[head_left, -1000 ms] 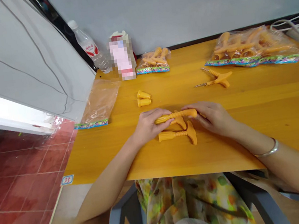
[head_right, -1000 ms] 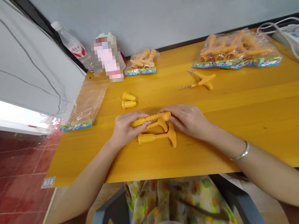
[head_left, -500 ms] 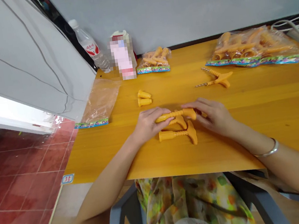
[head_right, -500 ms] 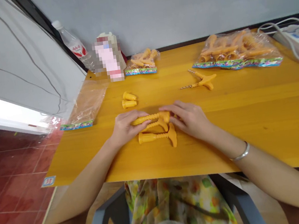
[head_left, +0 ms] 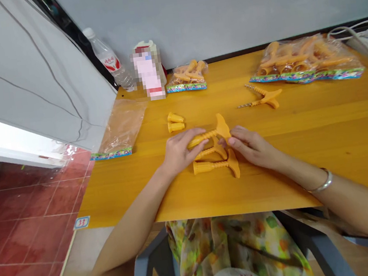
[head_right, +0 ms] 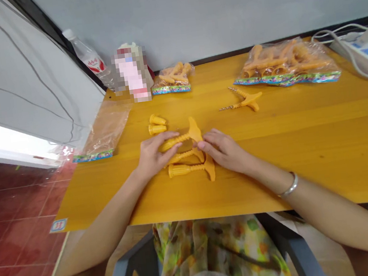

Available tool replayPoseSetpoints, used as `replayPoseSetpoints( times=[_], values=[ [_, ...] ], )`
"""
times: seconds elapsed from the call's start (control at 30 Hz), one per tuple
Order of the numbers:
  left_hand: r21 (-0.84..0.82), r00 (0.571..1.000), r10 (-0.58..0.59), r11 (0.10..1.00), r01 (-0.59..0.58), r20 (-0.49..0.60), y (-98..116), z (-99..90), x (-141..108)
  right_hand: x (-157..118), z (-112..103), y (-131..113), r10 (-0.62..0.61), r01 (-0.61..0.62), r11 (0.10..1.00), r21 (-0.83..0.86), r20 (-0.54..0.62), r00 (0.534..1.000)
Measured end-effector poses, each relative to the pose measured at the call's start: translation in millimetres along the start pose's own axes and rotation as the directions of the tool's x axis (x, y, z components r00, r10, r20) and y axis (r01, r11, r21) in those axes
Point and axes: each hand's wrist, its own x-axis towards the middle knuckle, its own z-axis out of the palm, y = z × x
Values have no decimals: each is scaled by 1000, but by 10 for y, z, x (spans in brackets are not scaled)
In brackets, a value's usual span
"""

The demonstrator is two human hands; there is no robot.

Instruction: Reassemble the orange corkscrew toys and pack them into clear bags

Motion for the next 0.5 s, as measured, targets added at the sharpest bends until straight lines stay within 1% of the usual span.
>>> replayPoseSetpoints(
  times=[0.03,0.07,0.13,0.17,0.33,0.43,0.5],
  values=[
    [6,997,-79,997,79,-22,-30,-2,-1,-2,20,33,-91,91,991,-98,6,996],
    [20,987,-157,987,158,-40,-64,-3,-2,-6,41,63,-167,171,969,-179,39,985],
    [57,961,-275,959,277,-40,-143,-5,-5,-19,83,107,-252,275,924,-264,119,960],
    [71,951,-310,948,310,-19,-182,-4,-8,-26,102,120,-273,304,911,-279,147,951],
    [52,918,-370,929,367,143,-302,-2,-13,-59,145,109,-334,383,883,-270,208,919],
    [58,869,-420,906,420,261,-294,-29,-4,-63,135,79,-352,408,882,-237,246,903],
    [58,835,-428,898,436,346,-272,-55,3,-54,113,66,-354,410,885,-222,251,901]
  ],
)
